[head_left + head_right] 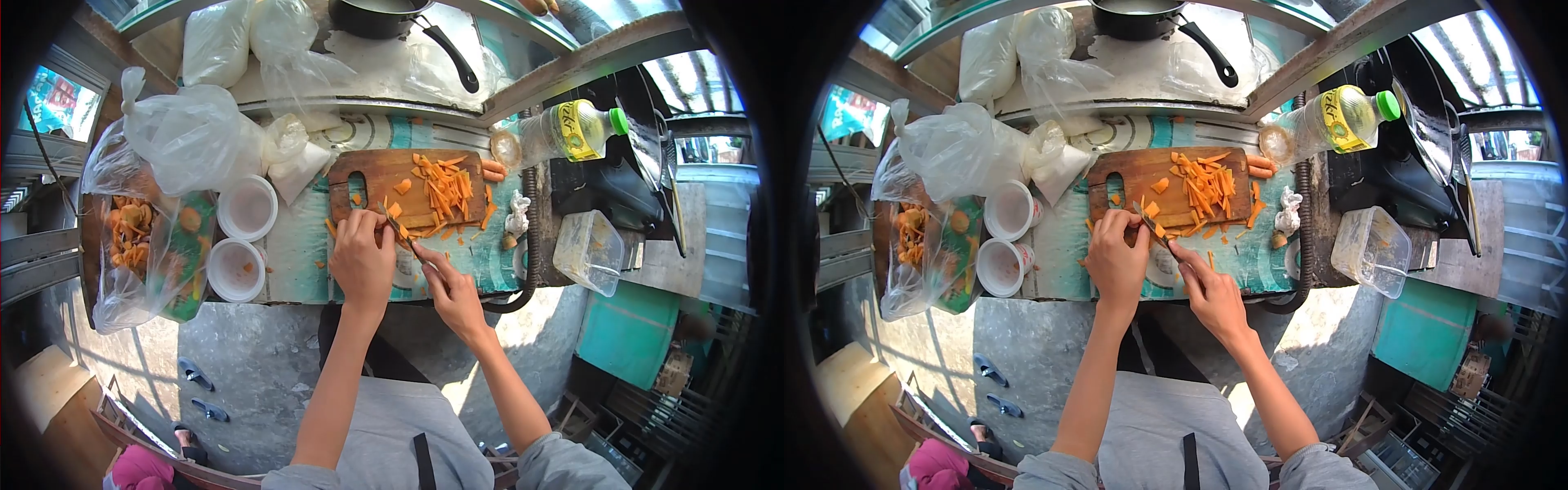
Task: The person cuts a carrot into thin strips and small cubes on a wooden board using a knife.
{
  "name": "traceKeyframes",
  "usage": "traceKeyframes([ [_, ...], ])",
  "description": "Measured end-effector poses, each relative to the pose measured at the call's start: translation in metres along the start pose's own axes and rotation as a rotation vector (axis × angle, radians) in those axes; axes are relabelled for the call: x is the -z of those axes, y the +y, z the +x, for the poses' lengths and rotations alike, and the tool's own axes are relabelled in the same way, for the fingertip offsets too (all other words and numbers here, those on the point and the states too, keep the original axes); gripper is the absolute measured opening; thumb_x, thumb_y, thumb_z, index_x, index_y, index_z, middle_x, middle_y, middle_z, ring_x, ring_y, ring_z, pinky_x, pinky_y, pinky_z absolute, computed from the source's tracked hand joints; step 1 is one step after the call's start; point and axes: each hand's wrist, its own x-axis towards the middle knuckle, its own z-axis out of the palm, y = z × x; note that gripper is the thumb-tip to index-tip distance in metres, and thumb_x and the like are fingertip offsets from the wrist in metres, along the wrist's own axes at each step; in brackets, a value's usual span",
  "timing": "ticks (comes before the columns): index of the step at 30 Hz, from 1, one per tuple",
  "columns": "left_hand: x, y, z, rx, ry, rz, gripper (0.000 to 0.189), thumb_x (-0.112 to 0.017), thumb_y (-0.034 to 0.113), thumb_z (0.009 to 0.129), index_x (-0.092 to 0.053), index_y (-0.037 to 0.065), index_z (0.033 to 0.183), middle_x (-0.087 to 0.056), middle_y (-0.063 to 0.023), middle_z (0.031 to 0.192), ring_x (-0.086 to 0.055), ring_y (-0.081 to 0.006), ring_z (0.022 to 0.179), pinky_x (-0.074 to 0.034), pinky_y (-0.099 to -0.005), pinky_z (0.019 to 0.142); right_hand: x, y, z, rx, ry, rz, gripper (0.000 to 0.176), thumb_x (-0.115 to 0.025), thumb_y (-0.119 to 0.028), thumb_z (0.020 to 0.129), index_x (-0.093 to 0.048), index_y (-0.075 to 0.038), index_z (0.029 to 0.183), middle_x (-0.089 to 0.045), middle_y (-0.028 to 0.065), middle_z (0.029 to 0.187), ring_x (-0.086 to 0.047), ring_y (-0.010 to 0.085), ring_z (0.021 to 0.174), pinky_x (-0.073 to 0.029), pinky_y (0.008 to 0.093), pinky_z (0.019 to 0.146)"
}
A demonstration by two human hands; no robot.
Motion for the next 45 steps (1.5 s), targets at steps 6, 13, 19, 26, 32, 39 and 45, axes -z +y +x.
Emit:
traceKeyframes([
  [6, 0.001, -0.001, 0.0, 0.0, -0.007, -0.011, 0.01, -0.069, 0.013, 0.082, -0.061, 0.007, 0.083, -0.06, -0.001, 0.086, -0.059, -0.0227, 0.083, -0.05, -0.0367, 0.069, -0.003, -0.007, 0.004, 0.027, 0.035, -0.077, 0.037, -0.052, -0.02, 0.097, -0.055, -0.024, 0.134, -0.064, 0.0174, 0.072, -0.064, 0.0365, 0.066, -0.049, 0.0418, 0.061],
  [13, 0.0, -0.001, 0.0, -0.016, 0.005, -0.025, 0.011, -0.07, 0.016, 0.084, -0.062, 0.007, 0.084, -0.059, -0.0006, 0.085, -0.059, -0.0221, 0.082, -0.049, -0.0363, 0.068, 0.001, -0.019, 0.035, 0.013, 0.064, -0.244, 0.038, -0.052, -0.021, 0.097, -0.053, -0.026, 0.135, -0.066, 0.0177, 0.075, -0.064, 0.038, 0.067, -0.049, 0.0438, 0.061],
  [19, 0.0, 0.0, -0.002, 0.003, 0.014, -0.033, 0.01, -0.068, 0.014, 0.083, -0.061, 0.007, 0.084, -0.059, -0.0013, 0.085, -0.059, -0.0235, 0.082, -0.049, -0.037, 0.068, -0.006, -0.007, 0.017, 0.049, 0.026, 0.021, 0.036, -0.052, -0.021, 0.098, -0.054, -0.024, 0.134, -0.065, 0.0179, 0.076, -0.064, 0.0372, 0.067, -0.048, 0.0416, 0.061],
  [26, -0.001, -0.003, -0.003, -0.004, 0.03, -0.026, 0.01, -0.069, 0.01, 0.081, -0.06, 0.007, 0.083, -0.06, -0.0014, 0.086, -0.06, -0.0241, 0.083, -0.05, -0.0375, 0.068, -0.002, -0.006, 0.002, 0.025, 0.007, 0.028, 0.035, -0.052, -0.02, 0.098, -0.055, -0.024, 0.133, -0.063, 0.0193, 0.072, -0.063, 0.0379, 0.065, -0.048, 0.0421, 0.061],
  [32, 0.0, -0.003, -0.003, 0.02, 0.004, -0.043, 0.01, -0.07, 0.012, 0.082, -0.06, 0.007, 0.083, -0.06, -0.0013, 0.085, -0.06, -0.0234, 0.082, -0.049, -0.0368, 0.067, -0.005, -0.013, 0.012, -0.02, 0.008, -0.128, 0.036, -0.051, -0.022, 0.098, -0.055, -0.026, 0.133, -0.065, 0.0182, 0.074, -0.063, 0.0401, 0.067, -0.049, 0.0471, 0.061],
  [39, -0.001, -0.001, -0.002, 0.026, 0.021, -0.046, 0.012, -0.072, 0.014, 0.081, -0.062, 0.006, 0.083, -0.061, -0.0014, 0.081, -0.062, -0.0215, 0.081, -0.048, -0.0358, 0.069, -0.004, -0.02, 0.033, 0.024, 0.042, -0.176, 0.036, -0.047, -0.026, 0.099, -0.05, -0.026, 0.135, -0.071, 0.0138, 0.086, -0.066, 0.039, 0.076, -0.052, 0.0476, 0.066],
  [45, -0.001, -0.002, -0.004, 0.007, 0.023, -0.037, 0.012, -0.07, 0.015, 0.083, -0.06, 0.008, 0.083, -0.06, -0.0012, 0.085, -0.06, -0.0226, 0.081, -0.049, -0.0362, 0.067, -0.005, -0.027, 0.041, 0.011, 0.09, -0.195, 0.035, -0.045, -0.029, 0.1, -0.051, -0.025, 0.134, -0.072, 0.0115, 0.092, -0.067, 0.0388, 0.081, -0.052, 0.047, 0.069],
])
